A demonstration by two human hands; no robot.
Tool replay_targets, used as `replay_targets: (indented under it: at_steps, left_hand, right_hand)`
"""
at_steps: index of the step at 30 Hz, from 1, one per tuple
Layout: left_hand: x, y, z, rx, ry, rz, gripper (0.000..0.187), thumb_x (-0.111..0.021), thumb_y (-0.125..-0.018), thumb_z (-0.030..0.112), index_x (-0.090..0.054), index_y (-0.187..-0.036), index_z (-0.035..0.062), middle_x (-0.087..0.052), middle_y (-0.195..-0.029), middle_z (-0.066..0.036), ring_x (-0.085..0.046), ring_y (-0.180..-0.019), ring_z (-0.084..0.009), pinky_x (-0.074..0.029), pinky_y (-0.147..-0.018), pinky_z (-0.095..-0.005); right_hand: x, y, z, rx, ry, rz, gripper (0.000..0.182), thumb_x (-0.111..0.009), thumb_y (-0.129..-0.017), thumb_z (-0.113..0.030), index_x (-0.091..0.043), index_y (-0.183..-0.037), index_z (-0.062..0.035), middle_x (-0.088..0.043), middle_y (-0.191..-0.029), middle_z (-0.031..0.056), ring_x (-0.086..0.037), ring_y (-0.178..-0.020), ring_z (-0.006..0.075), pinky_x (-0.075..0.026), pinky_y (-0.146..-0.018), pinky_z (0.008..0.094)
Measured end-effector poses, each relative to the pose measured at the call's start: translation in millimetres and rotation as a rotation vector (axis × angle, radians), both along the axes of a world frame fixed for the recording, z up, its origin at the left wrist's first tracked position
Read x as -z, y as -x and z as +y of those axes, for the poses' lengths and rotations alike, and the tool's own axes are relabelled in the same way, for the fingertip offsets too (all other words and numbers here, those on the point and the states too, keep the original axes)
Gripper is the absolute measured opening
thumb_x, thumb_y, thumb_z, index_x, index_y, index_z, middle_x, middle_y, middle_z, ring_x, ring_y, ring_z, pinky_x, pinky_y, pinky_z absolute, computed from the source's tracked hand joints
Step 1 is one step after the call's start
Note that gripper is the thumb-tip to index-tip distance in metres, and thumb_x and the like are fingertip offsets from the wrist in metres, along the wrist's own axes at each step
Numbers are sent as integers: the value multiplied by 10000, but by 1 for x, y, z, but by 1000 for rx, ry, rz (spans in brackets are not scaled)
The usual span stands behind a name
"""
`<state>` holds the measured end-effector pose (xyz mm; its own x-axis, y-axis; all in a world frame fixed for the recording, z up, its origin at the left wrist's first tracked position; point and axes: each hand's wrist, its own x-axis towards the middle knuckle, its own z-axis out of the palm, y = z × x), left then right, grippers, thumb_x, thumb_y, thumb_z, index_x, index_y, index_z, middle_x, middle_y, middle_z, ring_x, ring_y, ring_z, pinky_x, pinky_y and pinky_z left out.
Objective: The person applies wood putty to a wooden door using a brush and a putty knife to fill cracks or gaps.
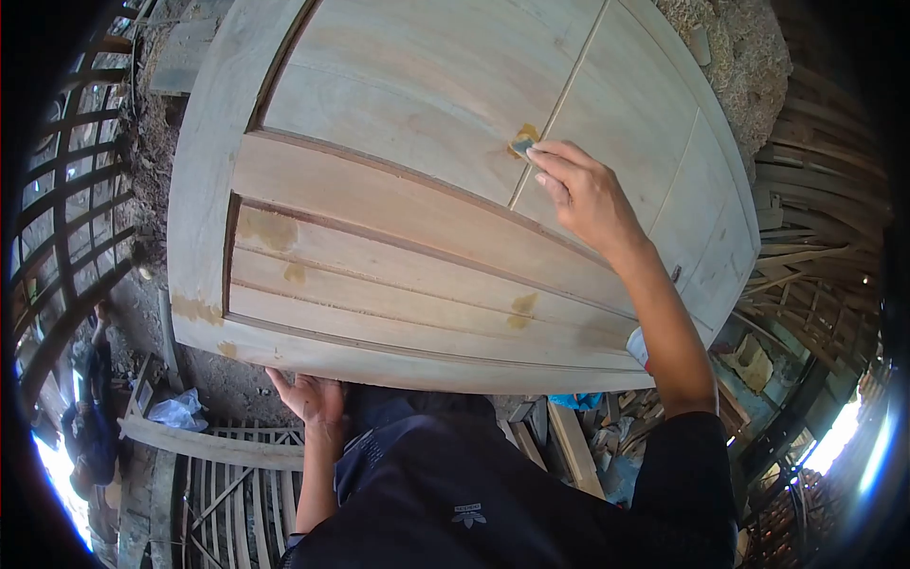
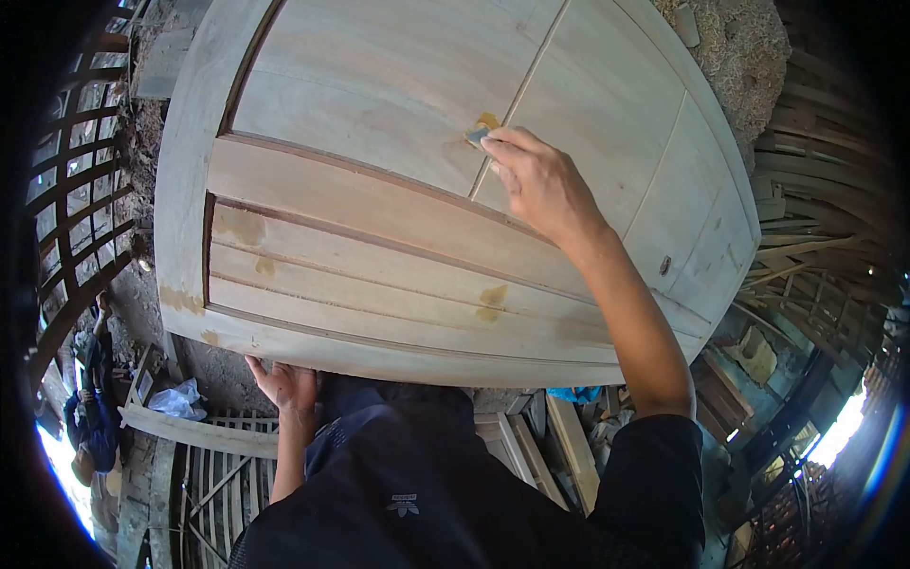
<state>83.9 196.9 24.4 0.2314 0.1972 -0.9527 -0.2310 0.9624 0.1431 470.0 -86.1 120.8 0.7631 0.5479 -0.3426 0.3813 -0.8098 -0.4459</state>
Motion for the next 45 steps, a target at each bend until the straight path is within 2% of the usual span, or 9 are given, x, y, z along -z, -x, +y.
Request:
replay_targets:
  at_steps: [3,5,14,16,24,28,36,39,45]
  left_hand:
    - [1,-3,-1,-13,11,26,889,-506,-957,701,-489,-1450,-38,-525,-1506,-153,-440,-1414,-340,-292,-1221,-490]
    - [1,-1,0,-14,17,19,882,-505,-959,699,-486,-1456,-29,-522,-1507,-152,-438,-1414,-338,-292,-1220,-494]
    - [1,-12,-10,23,-25,44,847,-544,-963,668,-434,-1510,30,-485,-1539,-100,-442,-1405,-318,-316,-1209,-482]
    - [-5,-9,-6,26,15,30,852,-543,-964,667,-426,-1515,29,-475,-1548,-100,-439,-1408,-319,-320,-1207,-481]
    - [2,-4,-7,-40,34,107,920,-519,-949,703,-425,-1498,-29,-478,-1545,-145,-409,-1436,-347,-265,-1234,-510]
    - [-5,-8,-7,-16,34,36,866,-561,-945,686,-487,-1457,-8,-520,-1505,-128,-451,-1400,-314,-325,-1204,-476]
    - [5,-8,-13,61,-63,83,833,-491,-981,653,-377,-1550,56,-455,-1559,-125,-412,-1432,-353,-304,-1212,-529]
    - [-5,-14,-11,23,-8,93,830,-499,-983,645,-378,-1548,49,-467,-1548,-124,-421,-1425,-353,-308,-1211,-524]
    - [3,-10,-15,24,-36,110,867,-551,-950,667,-409,-1528,36,-473,-1542,-131,-428,-1419,-344,-314,-1208,-517]
  right_hand:
    - [22,7,-10,-182,-95,-209,274,-654,-903,-11,-699,-1173,18,-695,-1150,154,-688,-1008,360,-556,-863,408]
    - [6,12,-1,-56,205,-25,260,-641,-898,-4,-701,-1149,21,-688,-1130,175,-678,-997,376,-549,-867,435]
    - [6,9,46,127,220,-136,241,-682,-877,-88,-712,-1082,36,-691,-1117,233,-672,-1044,399,-521,-942,460]
    - [-32,2,52,100,434,420,264,-693,-864,-88,-716,-1100,28,-682,-1165,234,-672,-1066,397,-524,-940,459]
    - [28,9,-9,-58,-126,-157,228,-661,-878,19,-703,-1102,3,-682,-1151,142,-688,-941,370,-566,-822,438]
    - [-23,-1,10,-27,428,171,204,-685,-869,-6,-711,-1068,30,-692,-1110,189,-685,-982,379,-548,-879,440]
    - [9,11,43,155,284,-43,242,-682,-870,-99,-730,-1072,25,-700,-1076,254,-683,-1033,403,-529,-956,458]
    - [-10,-7,34,171,235,30,128,-603,-815,-52,-695,-807,36,-689,-818,278,-694,-835,431,-554,-827,491]
    - [-17,-6,50,135,465,209,238,-684,-857,-123,-739,-1029,32,-705,-1023,277,-694,-1020,402,-534,-895,444]
